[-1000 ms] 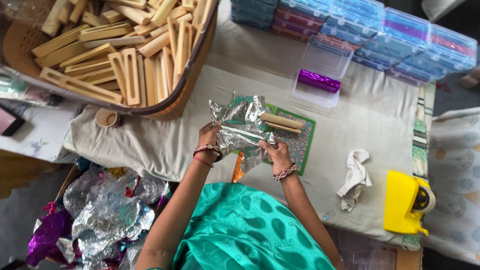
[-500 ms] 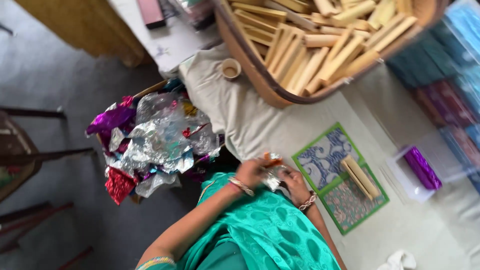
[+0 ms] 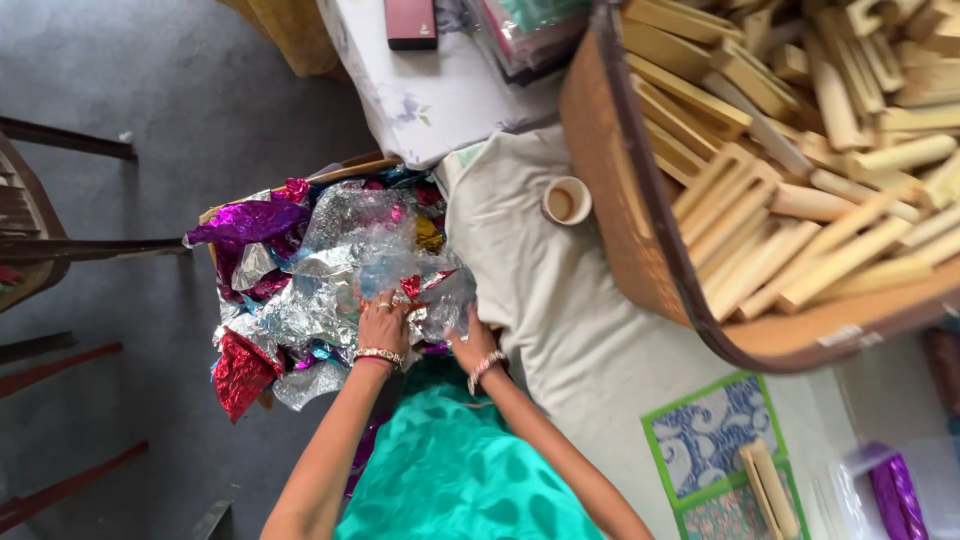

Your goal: The person wraps sheets of colorful metallic foil around wooden block handles at a work table. They smooth the foil flat with their palms, roll the foil-covered piece, and place finished wrapped pieces into a plastic storage box, taking new foil sheets from a basket of crumpled foil.

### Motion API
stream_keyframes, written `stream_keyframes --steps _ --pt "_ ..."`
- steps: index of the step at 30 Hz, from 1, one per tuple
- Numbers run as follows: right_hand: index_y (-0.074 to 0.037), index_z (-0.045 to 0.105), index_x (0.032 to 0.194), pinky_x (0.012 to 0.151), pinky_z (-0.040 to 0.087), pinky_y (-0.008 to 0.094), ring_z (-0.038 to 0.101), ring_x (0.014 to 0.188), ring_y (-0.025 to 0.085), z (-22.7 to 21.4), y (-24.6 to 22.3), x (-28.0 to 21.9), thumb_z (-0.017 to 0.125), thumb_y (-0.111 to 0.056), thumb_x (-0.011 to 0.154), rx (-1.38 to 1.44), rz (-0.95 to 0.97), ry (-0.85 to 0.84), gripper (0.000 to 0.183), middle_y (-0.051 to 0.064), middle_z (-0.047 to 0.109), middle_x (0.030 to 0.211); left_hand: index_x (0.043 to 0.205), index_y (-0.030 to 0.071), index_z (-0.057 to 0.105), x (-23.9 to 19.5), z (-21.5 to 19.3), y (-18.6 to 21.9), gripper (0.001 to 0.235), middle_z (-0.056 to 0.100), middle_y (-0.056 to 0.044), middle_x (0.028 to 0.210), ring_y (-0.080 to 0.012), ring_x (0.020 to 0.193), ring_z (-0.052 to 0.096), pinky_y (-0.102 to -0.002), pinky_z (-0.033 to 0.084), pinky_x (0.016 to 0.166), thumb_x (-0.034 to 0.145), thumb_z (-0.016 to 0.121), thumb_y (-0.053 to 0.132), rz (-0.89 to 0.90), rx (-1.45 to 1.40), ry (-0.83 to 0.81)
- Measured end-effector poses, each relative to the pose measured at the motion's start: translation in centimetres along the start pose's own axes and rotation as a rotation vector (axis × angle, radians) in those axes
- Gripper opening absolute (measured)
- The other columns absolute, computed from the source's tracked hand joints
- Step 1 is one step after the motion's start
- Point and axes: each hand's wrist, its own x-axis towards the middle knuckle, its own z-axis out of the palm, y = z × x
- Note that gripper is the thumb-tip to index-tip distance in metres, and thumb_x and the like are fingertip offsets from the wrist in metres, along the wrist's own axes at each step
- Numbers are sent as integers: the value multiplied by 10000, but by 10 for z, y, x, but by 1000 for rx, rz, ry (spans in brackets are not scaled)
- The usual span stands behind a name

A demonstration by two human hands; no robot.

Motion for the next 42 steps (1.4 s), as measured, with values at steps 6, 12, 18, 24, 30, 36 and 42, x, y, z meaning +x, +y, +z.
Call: stream_keyframes --steps 6,12,18,24,30,36,42 --pt "58 227 1546 1116 421 418 500 1364 389 126 123 146 650 -433 901 444 399 -13 914 277 452 1520 1508 78 430 3 33 -24 781 404 -264 1539 -447 1368 439 -494 390 1105 849 722 378 -207 -421 55" --pt "44 481 1493 1151 358 416 451 1421 321 156 6 60 593 -118 1029 663 -476 -527 505 180 484 1560 1572 50 291 26 115 -82 956 524 -336 1395 -487 1278 518 -505 431 1070 823 793 369 -464 -707 110" --pt "-66 729 1032 935 534 410 673 1034 309 22 -37 61 626 -51 842 -137 -364 464 216 114 733 1069 1511 97 484 10 206 -129 714 686 -261 1258 -434 1172 657 -481 523 1004 849 736 186 -592 -541 11" --pt "59 662 1076 804 516 508 614 889 448 75 147 134 905 -237 837 213 437 243 452 324 671 1017 1515 155 461 16 118 -96 779 649 -247 1294 -436 1151 637 -491 511 966 817 796 237 -536 -627 73" --pt "-62 686 1193 998 541 407 688 1130 366 107 50 67 742 -146 849 -33 -203 -40 358 158 712 1193 1542 163 450 11 125 -106 786 617 -251 1368 -442 1234 596 -484 491 1038 844 768 331 -503 -623 34" --pt "52 454 1483 1086 421 455 483 1336 399 84 -62 11 688 -38 778 145 -389 -190 748 260 490 1455 1603 90 283 2 119 -101 973 373 -279 1593 -455 1454 408 -479 374 1171 872 755 526 -297 -749 23" --pt "22 680 1321 916 554 328 690 1104 285 94 21 64 574 53 792 440 -152 -538 540 155 748 1169 1602 231 131 9 38 -76 1266 246 -234 1610 -453 1420 372 -475 399 1113 634 909 479 -265 -618 -312"
